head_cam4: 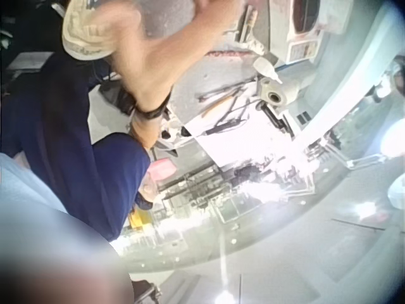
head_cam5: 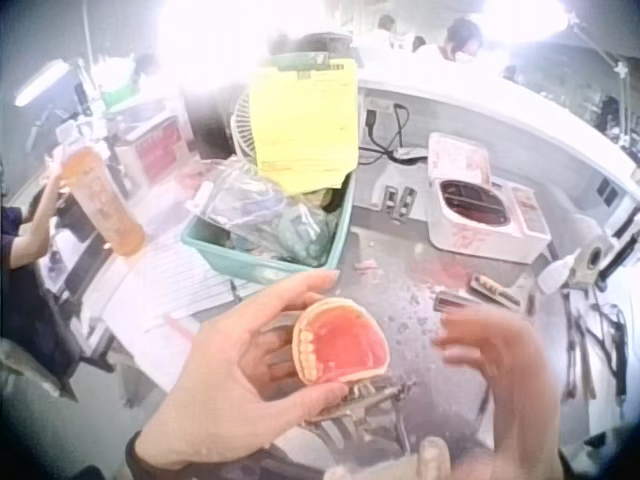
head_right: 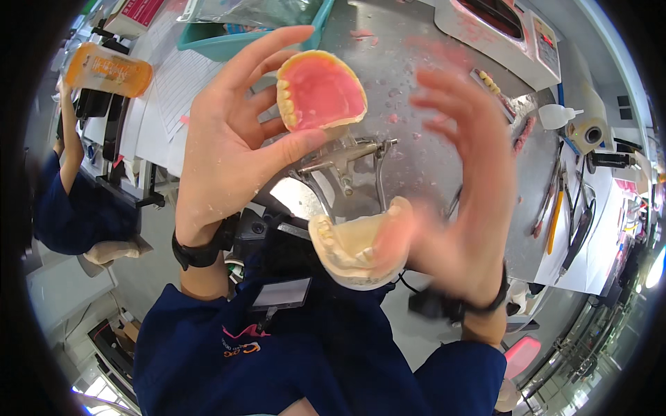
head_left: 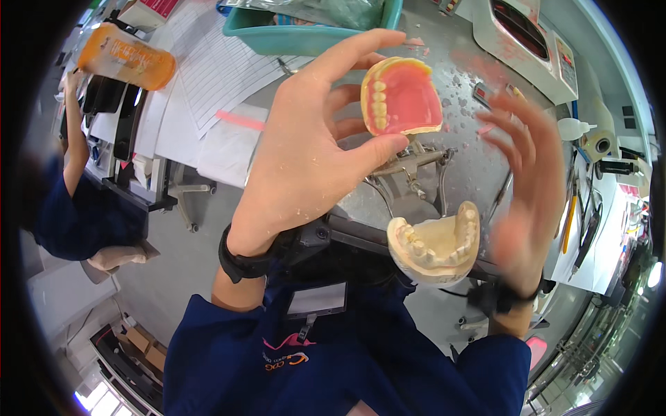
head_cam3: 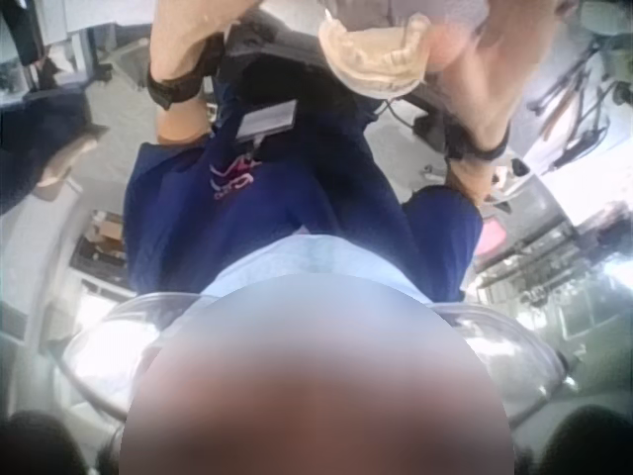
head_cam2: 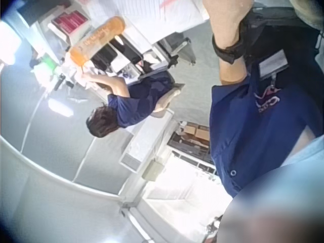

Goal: The person fits a denture onto a dental model, applies a substance to it using a brush, and presses artificial teeth into the wax by hand. They then repeatedly fit the denture back onto the model to check the alignment.

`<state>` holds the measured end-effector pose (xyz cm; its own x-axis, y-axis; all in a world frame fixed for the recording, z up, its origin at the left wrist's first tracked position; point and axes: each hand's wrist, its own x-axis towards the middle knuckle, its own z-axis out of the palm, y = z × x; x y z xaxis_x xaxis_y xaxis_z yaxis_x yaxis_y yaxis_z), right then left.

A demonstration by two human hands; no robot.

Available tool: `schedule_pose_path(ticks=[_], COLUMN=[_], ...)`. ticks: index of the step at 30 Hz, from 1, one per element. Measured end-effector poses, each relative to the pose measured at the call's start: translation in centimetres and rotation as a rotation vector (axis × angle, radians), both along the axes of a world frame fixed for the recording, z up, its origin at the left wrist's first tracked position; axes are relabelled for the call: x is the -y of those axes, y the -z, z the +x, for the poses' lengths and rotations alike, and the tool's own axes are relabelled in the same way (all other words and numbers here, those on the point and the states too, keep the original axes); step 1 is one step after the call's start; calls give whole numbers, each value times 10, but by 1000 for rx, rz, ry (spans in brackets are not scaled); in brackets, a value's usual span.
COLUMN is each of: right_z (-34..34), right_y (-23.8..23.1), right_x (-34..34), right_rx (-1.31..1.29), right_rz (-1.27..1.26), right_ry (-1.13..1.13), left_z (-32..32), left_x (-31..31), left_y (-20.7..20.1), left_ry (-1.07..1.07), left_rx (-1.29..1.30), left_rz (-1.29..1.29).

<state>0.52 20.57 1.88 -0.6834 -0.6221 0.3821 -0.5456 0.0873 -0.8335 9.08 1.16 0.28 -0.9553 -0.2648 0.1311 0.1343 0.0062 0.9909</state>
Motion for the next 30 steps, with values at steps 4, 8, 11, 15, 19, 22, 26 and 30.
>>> schedule_pose_path(ticks=[4,8,11,15,19,22,26,30], right_z=[40,-17,-66,-81,-83,-86,-87,-82], right_y=[-6,-8,-4,17,29,30,35,38], right_x=[-18,-25,-33,-35,-39,-41,-46,-43], right_rx=[-198,-175,-114,11,47,16,-49,-9], right_rz=[401,400,351,224,235,248,268,241], right_ry=[-89,-242,-353,-465,-443,-438,-405,-339], left_z=[21,48,51,53,41,38,29,41], left_x=[8,6,-9,-4,34,32,49,58], left_y=[7,14,22,31,27,24,18,1], left_ry=[-32,-136,-189,-170,40,37,188,276], left_rx=[-29,63,1,-126,-460,-399,-525,-485], left_rz=[-126,-89,-186,-609,-879,-796,-852,-1169])
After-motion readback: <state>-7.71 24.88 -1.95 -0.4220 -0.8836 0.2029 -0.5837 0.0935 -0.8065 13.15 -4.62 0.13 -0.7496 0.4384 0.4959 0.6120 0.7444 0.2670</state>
